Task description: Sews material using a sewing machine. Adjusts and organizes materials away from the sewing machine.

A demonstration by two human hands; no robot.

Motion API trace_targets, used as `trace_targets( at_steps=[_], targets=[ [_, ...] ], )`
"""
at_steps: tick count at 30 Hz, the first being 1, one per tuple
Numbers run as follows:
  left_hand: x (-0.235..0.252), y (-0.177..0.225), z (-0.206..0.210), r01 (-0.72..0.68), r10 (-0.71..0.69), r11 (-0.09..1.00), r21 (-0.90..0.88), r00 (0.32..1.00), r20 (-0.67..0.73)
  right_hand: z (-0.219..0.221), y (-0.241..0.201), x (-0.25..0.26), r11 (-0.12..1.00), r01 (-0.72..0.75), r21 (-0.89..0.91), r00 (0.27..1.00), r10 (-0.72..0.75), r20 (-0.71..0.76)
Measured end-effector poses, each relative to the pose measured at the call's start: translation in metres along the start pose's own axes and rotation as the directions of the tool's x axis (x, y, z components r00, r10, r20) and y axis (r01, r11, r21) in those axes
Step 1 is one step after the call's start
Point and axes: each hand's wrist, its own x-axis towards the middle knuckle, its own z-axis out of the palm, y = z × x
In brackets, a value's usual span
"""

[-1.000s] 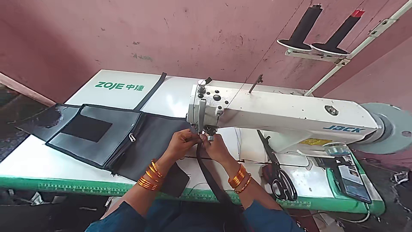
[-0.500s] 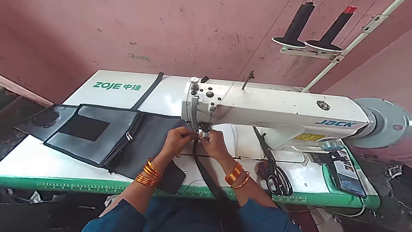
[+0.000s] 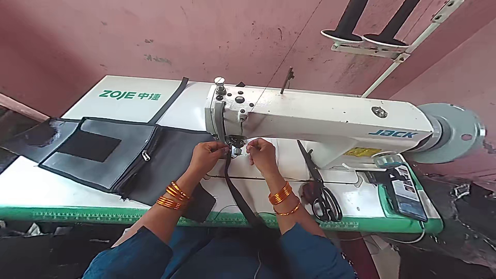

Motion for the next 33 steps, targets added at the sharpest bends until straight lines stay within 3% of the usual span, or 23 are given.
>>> trace_targets(
  at_steps=[19,23,26,29,31,33],
  targets=[
    [-0.003,0.007,0.002,-0.042,0.043,0.997,0.068,0.999,-0.006,0.0,0.0,0.0,1.0,0.006,-0.027,1.0,-0.006,0.004],
    [-0.003,0.004,0.003,-0.058,0.06,0.997,0.057,0.998,-0.024,0.003,-0.001,-0.003,0.996,0.072,-0.048,0.997,-0.071,0.026],
    [-0.007,-0.003,0.003,-0.112,0.11,0.993,-0.036,0.991,-0.072,0.006,-0.004,-0.011,0.99,0.133,0.034,0.984,-0.137,0.115],
    [-0.008,-0.017,0.002,-0.225,0.219,0.959,-0.174,0.974,-0.055,0.012,-0.005,-0.014,0.991,0.077,0.106,0.951,-0.105,0.291],
    [-0.009,-0.02,0.002,-0.27,0.267,0.936,-0.226,0.963,-0.041,0.016,-0.007,-0.016,0.997,0.017,0.076,0.937,-0.043,0.346],
    [-0.009,-0.019,0.003,-0.293,0.295,0.923,-0.251,0.955,-0.029,0.02,-0.009,-0.014,0.998,0.059,-0.019,0.939,-0.049,0.34]
  ],
)
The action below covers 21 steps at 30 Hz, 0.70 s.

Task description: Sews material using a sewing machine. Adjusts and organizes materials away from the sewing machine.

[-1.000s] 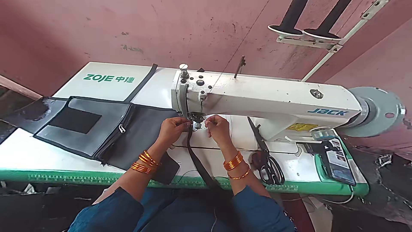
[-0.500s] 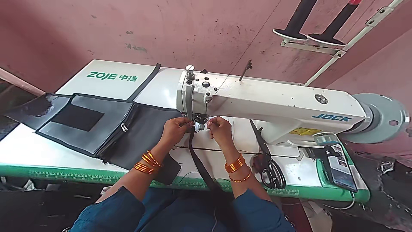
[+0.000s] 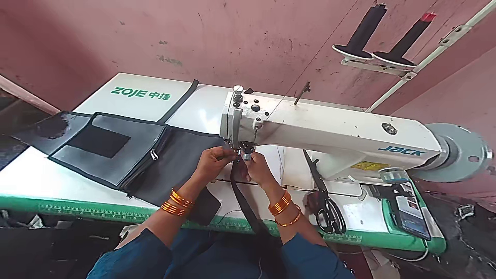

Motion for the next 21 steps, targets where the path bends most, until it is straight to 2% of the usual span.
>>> trace_targets(
  at_steps=[3,5,9,12,21],
  targets=[
    [0.001,-0.004,0.001,-0.053,0.052,0.998,0.023,0.999,0.014,0.004,-0.002,0.004,0.964,0.09,-0.251,0.994,-0.103,-0.038],
    [0.001,-0.006,0.001,-0.063,0.062,0.997,0.04,0.998,0.025,0.005,-0.004,0.004,0.932,0.132,-0.339,0.987,-0.154,-0.041],
    [0.001,-0.003,0.0,-0.054,0.052,0.998,0.041,0.997,0.051,0.005,0.006,0.001,0.914,0.263,-0.309,0.954,-0.294,-0.055],
    [0.002,-0.003,0.0,-0.037,0.033,0.998,0.052,0.996,0.077,0.001,0.01,-0.003,0.91,0.309,-0.277,0.938,-0.34,-0.067],
    [0.003,-0.009,-0.002,-0.059,0.054,0.997,0.056,0.994,0.094,0.002,0.019,-0.004,0.797,0.455,-0.398,0.833,-0.539,-0.125]
  ],
)
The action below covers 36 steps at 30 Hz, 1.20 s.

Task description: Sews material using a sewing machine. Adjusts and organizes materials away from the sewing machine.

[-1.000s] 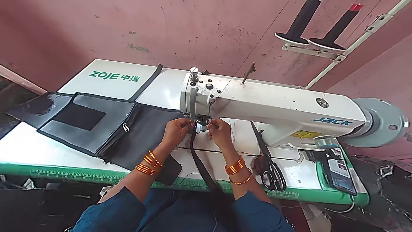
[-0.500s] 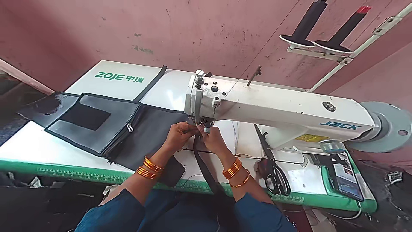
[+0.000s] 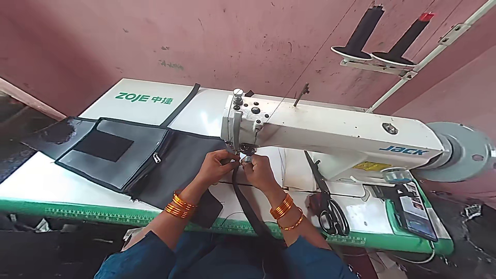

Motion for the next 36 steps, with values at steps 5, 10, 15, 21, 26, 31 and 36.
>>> trace_targets(
  at_steps=[5,10,15,21,26,31,36],
  targets=[
    [0.0,0.0,0.0,-0.019,0.019,0.999,0.038,1.0,0.015,0.005,0.001,0.0,0.996,0.078,-0.038,0.994,-0.081,-0.077],
    [0.001,0.003,0.0,0.007,-0.007,0.998,0.055,1.0,0.001,0.008,-0.002,0.003,0.996,0.078,-0.05,0.993,-0.082,-0.089],
    [0.009,0.026,-0.002,0.27,-0.257,0.953,0.14,0.961,-0.104,-0.007,-0.001,0.01,0.992,-0.128,0.01,0.99,0.128,-0.061],
    [0.015,0.027,0.001,0.313,-0.291,0.93,0.195,0.947,-0.134,-0.03,0.012,0.018,0.866,-0.484,0.128,0.85,0.5,-0.167],
    [0.015,0.03,0.001,0.32,-0.297,0.924,0.209,0.945,-0.133,-0.031,0.009,0.02,0.862,-0.486,0.146,0.848,0.505,-0.159],
    [0.016,0.028,0.002,0.333,-0.307,0.908,0.253,0.941,-0.14,-0.03,0.007,0.019,0.853,-0.498,0.157,0.841,0.519,-0.154],
    [0.016,0.023,0.002,0.317,-0.291,0.908,0.272,0.947,-0.133,-0.029,0.009,0.018,0.857,-0.484,0.174,0.847,0.509,-0.152]
  ],
)
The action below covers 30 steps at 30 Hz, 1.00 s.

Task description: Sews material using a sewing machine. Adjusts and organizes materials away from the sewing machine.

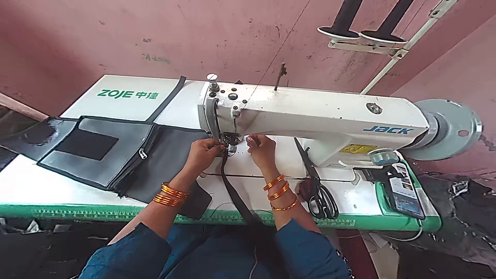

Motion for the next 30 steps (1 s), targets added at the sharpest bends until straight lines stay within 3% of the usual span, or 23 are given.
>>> trace_targets(
  at_steps=[23,30],
  targets=[
    [-0.0046,0.0032,0.0007,-0.06,0.062,0.997,0.058,0.998,-0.032,-0.0001,-0.0023,-0.002,1.0,0.009,-0.025,1.0,-0.008,0.01],
    [-0.0032,-0.0002,0.0023,-0.05,0.05,0.999,0.002,0.998,-0.027,0.0008,-0.0028,-0.0018,0.999,0.015,-0.028,1.0,-0.014,0.006]
  ],
)
